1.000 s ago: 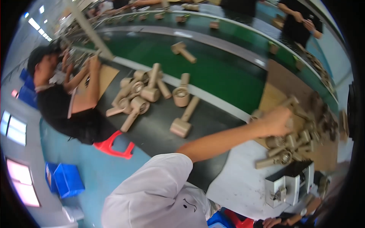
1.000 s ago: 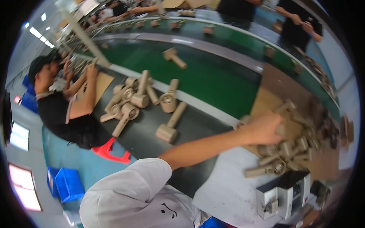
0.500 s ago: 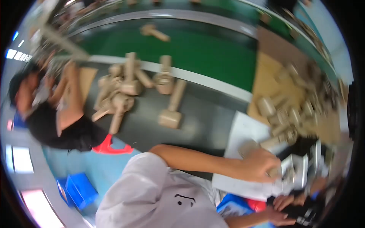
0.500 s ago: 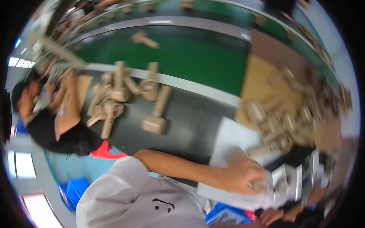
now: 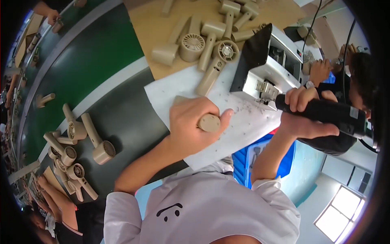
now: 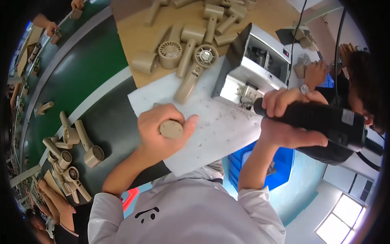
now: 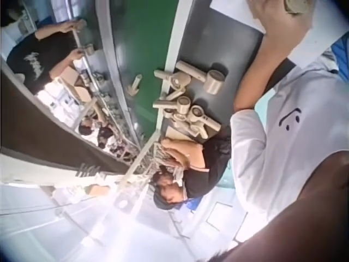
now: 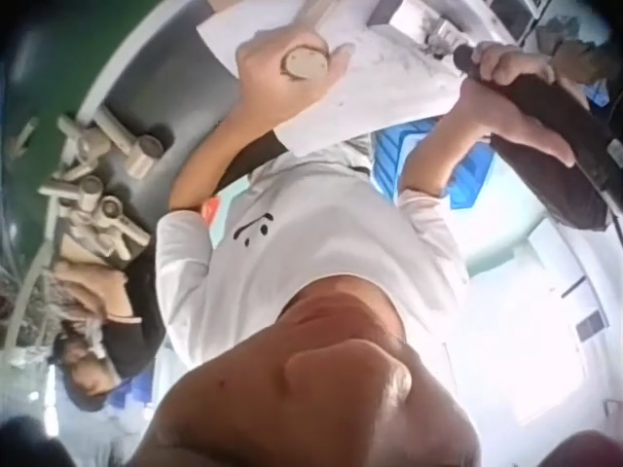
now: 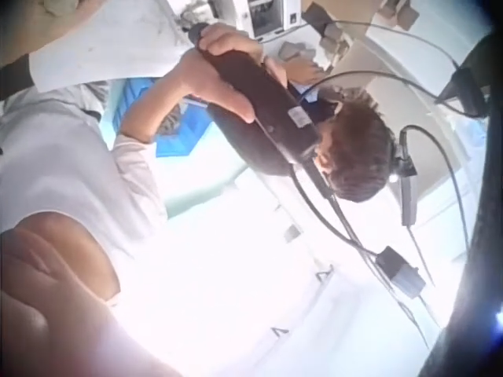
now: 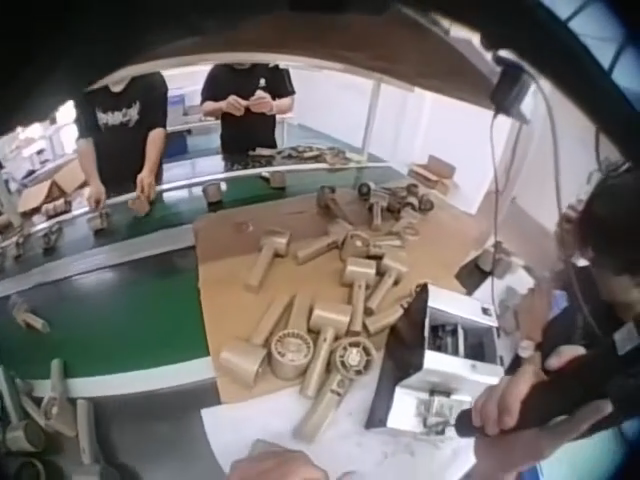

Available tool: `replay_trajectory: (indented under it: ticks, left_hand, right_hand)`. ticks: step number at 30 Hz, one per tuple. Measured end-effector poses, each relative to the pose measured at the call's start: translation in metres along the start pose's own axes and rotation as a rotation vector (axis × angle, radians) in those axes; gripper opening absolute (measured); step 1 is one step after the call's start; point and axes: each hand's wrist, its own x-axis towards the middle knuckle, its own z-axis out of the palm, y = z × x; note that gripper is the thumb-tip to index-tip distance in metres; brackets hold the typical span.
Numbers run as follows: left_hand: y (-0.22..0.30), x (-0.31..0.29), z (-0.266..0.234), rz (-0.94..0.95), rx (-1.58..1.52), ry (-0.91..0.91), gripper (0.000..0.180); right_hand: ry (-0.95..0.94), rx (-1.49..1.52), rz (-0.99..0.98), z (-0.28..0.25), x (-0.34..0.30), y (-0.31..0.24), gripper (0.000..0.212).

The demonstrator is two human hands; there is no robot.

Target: The person assembles plastic hair dryer components by securing fan components and motor units into a hair dryer housing with screws using an electric screwdriver.

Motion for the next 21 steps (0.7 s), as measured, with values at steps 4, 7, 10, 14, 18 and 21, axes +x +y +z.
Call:
replay_trajectory:
  ticks: [4,7,10,14,18,21]
  left_hand:
    - [-0.001,-0.011,0.000,0.029,0.005,0.019,0.029]
    - [-0.001,-0.009,0.006,0.034,-0.026,-0.008,0.031]
    - [0.004,-0.009,0.007,-0.059,0.053,-0.058,0.036]
    - [0.013,-0.006,0.000,-0.088,0.034,-0.220,0.040]
    - [0.010,-0.007,0.003,-0.053,0.056,-0.265,0.038]
    - [0.007,-0.007,0.005,-0.025,0.066,-0.243,0.035]
  right_hand:
    - [-0.024,-0.008,0.042,-0.015,-0.006,0.015,0.082]
    - [-0.055,0.038,0.078,-0.016,-0.009,0.023,0.082]
    - [-0.123,0.038,0.144,-0.019,-0.007,0.026,0.082]
    - [-0.110,-0.003,0.113,-0.019,-0.005,0.033,0.083]
    - [-0.091,0.065,0.111,-0.014,-0.012,0.023,0.085]
    - [-0.102,0.004,0.000,-0.009,-0.009,0.011,0.083]
